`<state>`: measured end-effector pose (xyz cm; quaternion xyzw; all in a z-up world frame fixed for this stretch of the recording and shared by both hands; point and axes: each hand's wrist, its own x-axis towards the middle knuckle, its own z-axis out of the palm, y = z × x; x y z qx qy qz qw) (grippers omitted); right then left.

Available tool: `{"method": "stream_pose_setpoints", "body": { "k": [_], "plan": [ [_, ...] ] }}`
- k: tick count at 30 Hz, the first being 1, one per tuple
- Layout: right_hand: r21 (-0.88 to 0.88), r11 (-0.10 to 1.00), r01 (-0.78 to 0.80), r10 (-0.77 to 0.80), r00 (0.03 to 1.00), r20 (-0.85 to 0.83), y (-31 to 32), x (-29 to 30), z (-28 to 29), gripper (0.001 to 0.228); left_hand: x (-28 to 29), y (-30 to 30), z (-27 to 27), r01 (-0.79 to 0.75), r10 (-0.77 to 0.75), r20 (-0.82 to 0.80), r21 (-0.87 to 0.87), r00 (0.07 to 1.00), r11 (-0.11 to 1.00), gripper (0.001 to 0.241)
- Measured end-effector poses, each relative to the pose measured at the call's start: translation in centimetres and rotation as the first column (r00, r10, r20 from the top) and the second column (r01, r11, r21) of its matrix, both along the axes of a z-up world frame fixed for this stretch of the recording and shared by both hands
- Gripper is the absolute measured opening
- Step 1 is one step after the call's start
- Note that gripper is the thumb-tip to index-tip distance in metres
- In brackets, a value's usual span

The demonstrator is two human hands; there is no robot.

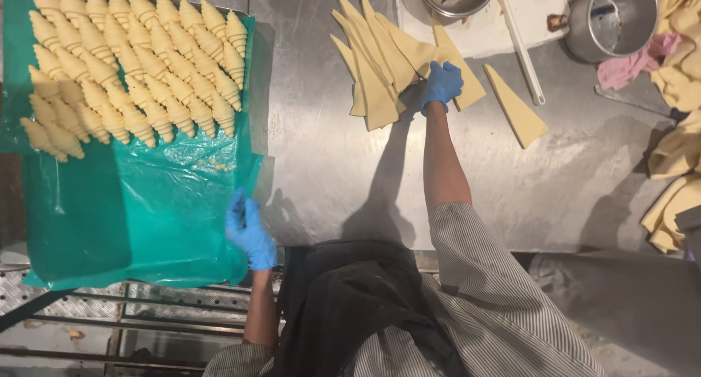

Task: Rolling triangles of dough into croissant shapes and placing them on a tray.

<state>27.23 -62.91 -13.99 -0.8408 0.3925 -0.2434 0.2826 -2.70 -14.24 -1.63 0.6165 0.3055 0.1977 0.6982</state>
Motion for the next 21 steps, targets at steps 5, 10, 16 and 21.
{"method": "stream_pose_setpoints", "body": {
  "k": [5, 10, 16, 21],
  "plan": [
    [-0.037, 0.998, -0.054, 0.062, 0.966, 0.249, -3.4, 2.2, -5.7, 0.040, -0.2, -3.9, -1.6, 0.011, -0.012, -0.010, -0.073, 1.000, 0.997, 0.029],
    [0.549, 0.815, -0.188, 0.010, 0.951, 0.311, 0.9, 2.6, 3.4, 0.027, 1.2, -7.4, 1.0, 0.112, -0.114, -0.025, -0.056, 0.993, 0.992, 0.033],
    [0.223, 0.719, -0.658, 0.421, 0.668, 0.613, 16.2, -6.9, 20.3, 0.029, 6.5, -9.9, 8.5, 0.447, -0.449, -0.005, -0.086, 0.893, 0.890, 0.039],
    [0.025, 0.377, -0.926, 0.893, 0.371, 0.255, 25.7, -20.4, 22.6, 0.048, 7.9, -9.6, 9.0, 0.575, -0.462, 0.346, -0.426, 0.817, 0.698, 0.053]
  ]
}}
